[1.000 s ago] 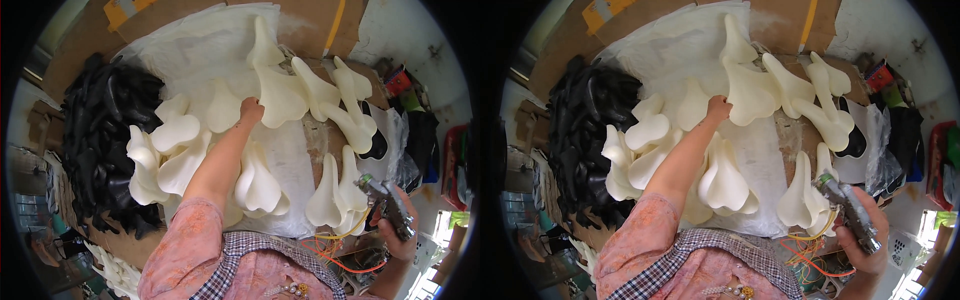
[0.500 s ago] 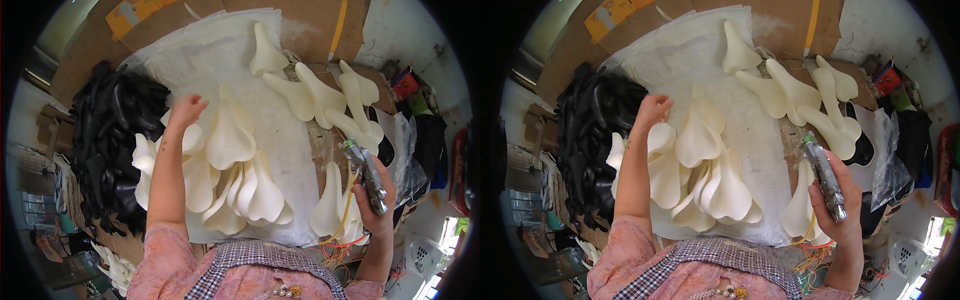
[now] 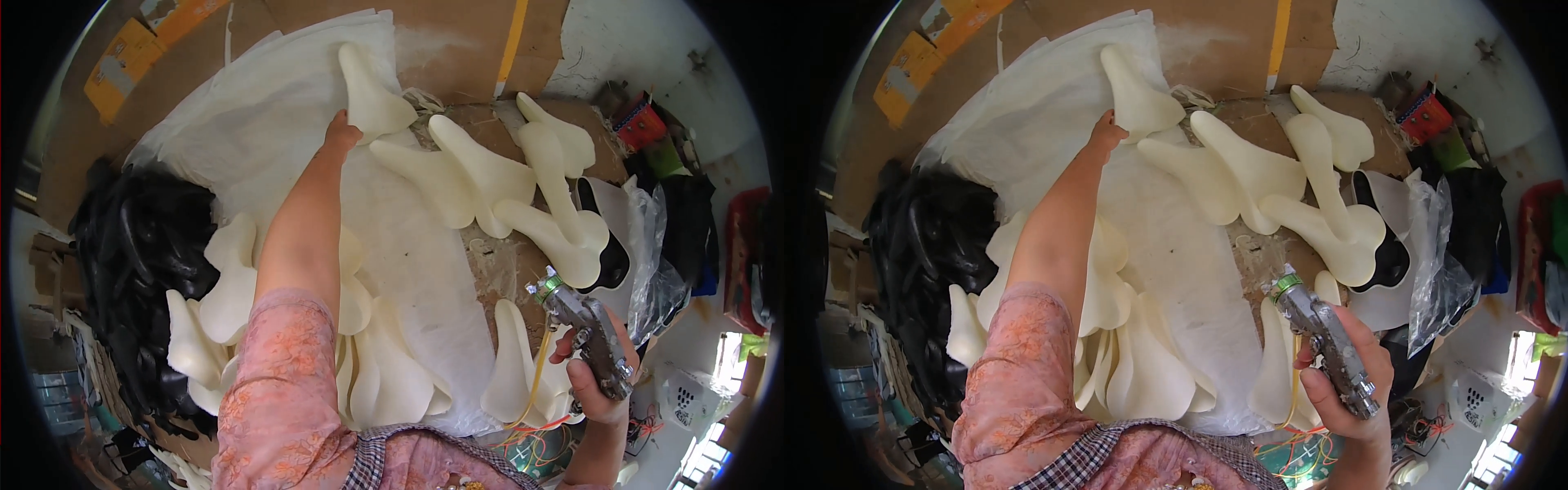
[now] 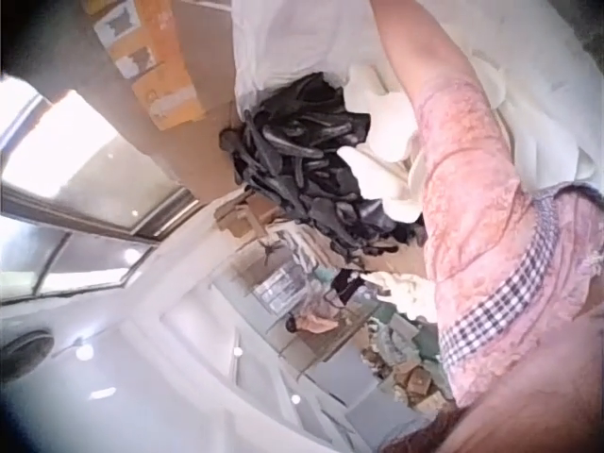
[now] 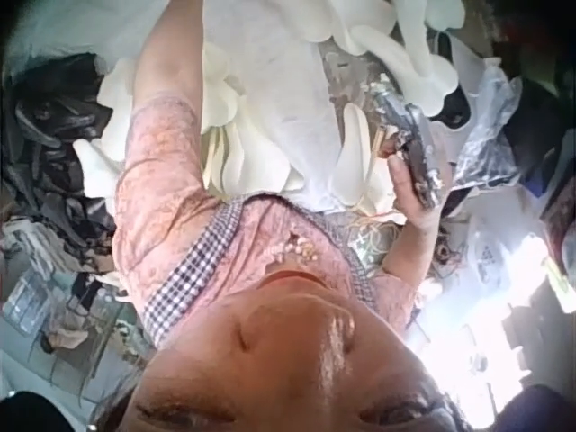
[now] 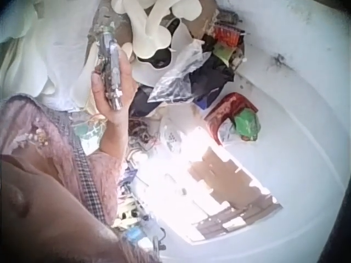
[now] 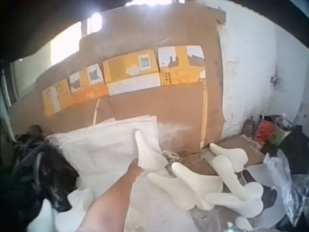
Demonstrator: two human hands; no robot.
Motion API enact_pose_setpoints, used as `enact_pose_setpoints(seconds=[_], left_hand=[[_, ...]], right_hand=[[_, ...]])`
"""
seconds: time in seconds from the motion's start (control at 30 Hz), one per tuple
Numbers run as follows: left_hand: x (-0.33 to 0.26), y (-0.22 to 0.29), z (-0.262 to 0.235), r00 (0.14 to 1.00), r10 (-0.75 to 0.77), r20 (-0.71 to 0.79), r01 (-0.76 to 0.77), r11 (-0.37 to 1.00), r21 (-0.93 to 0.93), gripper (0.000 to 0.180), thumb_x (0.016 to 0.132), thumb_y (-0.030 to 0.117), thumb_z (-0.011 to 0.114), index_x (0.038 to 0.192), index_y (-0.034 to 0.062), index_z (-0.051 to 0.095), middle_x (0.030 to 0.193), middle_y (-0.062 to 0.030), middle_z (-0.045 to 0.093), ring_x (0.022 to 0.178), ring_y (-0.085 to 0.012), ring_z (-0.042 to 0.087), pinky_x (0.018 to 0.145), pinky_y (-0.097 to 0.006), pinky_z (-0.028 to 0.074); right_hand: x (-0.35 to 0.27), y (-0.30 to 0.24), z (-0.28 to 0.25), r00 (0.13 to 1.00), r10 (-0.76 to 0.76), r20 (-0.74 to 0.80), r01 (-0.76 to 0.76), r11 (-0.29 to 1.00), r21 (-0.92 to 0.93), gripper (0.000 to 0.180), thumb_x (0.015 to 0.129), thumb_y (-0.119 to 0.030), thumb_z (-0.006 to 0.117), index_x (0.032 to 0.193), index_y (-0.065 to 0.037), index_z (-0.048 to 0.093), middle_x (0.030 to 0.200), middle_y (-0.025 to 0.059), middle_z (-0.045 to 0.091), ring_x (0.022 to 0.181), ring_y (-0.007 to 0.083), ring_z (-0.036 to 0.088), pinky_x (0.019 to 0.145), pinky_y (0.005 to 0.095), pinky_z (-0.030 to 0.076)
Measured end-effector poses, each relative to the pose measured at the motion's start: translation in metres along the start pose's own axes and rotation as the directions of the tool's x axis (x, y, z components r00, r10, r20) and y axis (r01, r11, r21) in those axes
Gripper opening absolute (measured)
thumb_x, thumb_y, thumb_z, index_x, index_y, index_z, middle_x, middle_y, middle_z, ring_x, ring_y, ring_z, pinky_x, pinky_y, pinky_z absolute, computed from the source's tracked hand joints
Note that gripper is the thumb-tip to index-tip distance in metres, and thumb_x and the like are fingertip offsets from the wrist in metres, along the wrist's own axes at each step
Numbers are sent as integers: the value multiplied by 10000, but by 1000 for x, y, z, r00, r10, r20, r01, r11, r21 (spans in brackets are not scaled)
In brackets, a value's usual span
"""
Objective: Applying adhesive and sorting foam bicycle seat components on a workbench in a factory.
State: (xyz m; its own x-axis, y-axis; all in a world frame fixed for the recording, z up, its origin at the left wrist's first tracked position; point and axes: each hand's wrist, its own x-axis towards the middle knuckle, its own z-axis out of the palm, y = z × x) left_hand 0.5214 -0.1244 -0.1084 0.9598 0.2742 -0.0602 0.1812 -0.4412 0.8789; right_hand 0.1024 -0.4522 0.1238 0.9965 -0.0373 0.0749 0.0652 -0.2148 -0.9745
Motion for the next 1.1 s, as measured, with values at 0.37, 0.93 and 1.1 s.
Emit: enact_pose_setpoints(seconds=[0.37, 0.93, 1.1], left_hand=[[-87, 65, -154, 896, 442, 44, -393, 743, 541, 278, 809, 209, 483, 900, 3, 645, 802, -188, 640, 745, -324, 616, 719, -445, 473], [-253, 92, -269, 983, 158, 92, -170, 974, 149, 453, 868, 286, 609, 1191, -30, 574, 881, -31, 624, 720, -104, 561, 609, -238, 452], [-206, 73, 1, 804, -394, 446, 403, 912, 78, 645, 812, 474, 648, 1190, -30, 512, 1010, -172, 589, 591, -253, 607, 507, -394, 555]], right_hand=[[-19, -6, -10, 995, 102, 1, -101, 986, 134, 822, 724, -402, 735, 1304, 76, 403, 962, 172, 612, 811, 242, 614, 741, 378, 521], [-75, -23, -52, 991, 86, 105, -98, 989, 112, 638, 816, -207, 686, 1334, 38, 406, 922, 124, 631, 812, 186, 618, 757, 310, 497], [-94, -19, -71, 995, 75, 58, -80, 993, 85, 650, 817, -231, 687, 1326, 58, 404, 924, 133, 631, 811, 180, 612, 754, 309, 500]])
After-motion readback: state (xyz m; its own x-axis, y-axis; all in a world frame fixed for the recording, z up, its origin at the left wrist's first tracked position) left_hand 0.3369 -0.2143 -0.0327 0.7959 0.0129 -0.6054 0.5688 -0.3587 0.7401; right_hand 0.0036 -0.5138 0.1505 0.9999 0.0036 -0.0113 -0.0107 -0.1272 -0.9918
